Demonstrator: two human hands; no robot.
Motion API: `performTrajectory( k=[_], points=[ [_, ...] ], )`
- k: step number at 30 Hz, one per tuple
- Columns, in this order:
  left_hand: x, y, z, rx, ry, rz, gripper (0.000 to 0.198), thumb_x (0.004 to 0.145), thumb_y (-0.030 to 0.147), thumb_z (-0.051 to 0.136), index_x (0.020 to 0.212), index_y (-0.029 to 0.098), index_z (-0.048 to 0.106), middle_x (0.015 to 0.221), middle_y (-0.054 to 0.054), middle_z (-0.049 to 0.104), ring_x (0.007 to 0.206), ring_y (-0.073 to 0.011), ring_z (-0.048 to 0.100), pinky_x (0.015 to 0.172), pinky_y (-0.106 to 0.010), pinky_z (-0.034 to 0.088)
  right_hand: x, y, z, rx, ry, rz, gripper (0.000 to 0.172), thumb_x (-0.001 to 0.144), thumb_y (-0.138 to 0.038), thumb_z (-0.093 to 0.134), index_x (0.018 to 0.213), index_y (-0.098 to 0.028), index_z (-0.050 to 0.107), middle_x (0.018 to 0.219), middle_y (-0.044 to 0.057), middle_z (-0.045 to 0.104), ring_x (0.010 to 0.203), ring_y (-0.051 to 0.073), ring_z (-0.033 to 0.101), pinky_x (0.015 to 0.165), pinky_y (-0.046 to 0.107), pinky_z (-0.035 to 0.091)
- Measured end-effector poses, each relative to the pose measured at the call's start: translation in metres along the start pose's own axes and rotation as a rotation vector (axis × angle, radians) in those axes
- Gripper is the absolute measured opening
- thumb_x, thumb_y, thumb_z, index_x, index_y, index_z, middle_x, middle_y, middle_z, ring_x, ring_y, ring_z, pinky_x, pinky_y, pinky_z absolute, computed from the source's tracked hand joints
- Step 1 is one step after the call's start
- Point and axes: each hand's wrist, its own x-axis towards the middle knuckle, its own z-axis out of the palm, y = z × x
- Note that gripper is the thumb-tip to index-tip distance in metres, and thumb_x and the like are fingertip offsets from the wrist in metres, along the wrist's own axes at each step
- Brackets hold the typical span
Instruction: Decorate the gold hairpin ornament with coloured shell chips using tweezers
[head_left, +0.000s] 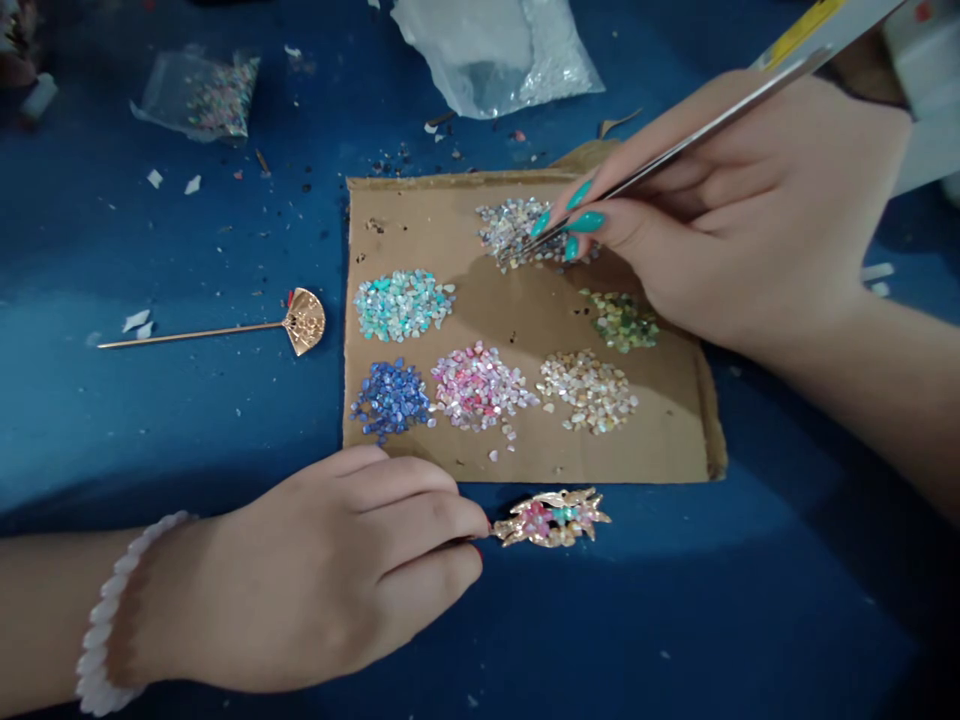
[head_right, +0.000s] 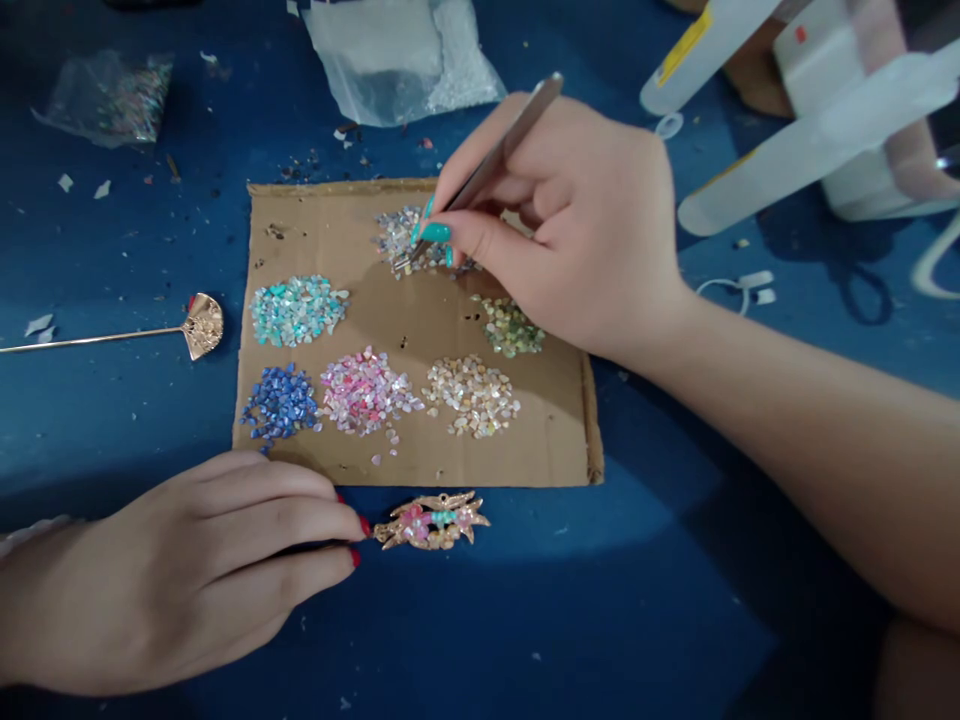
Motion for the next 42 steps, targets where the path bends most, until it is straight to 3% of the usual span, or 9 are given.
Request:
performTrajectory(
  k=[27,42],
  points=[
    [-0.001,-0.001,0.002,-0.017,0.008,0.011,0.026,0.099,0.013,0.038,0.102,0.016,0.064,0.105,0.0,0.065,0.097,-0.0156,0.054,0.086,-0.03,0.037,0.003,-0.011,0.003,0.021,-0.007,0.03,0.006,0.086,-0.021,0.063,0.084,-0.015,0.063,0.08,-0.004,0.066,0.069,0.006,0.067,0.061,0.015,0.052],
    [-0.002,-0.001,0.001,-0.028,0.004,0.02,0.025,0.099,0.014,0.039,0.103,0.016,0.064,0.105,0.0,0.065,0.097,-0.0156,0.054,0.087,-0.029,0.037,0.004,-0.009,0.004,0.047,-0.002,0.049,0.005,0.083,-0.019,0.066,0.082,-0.016,0.063,0.072,-0.005,0.067,0.065,0.006,0.067,0.055,0.015,0.049]
  ],
)
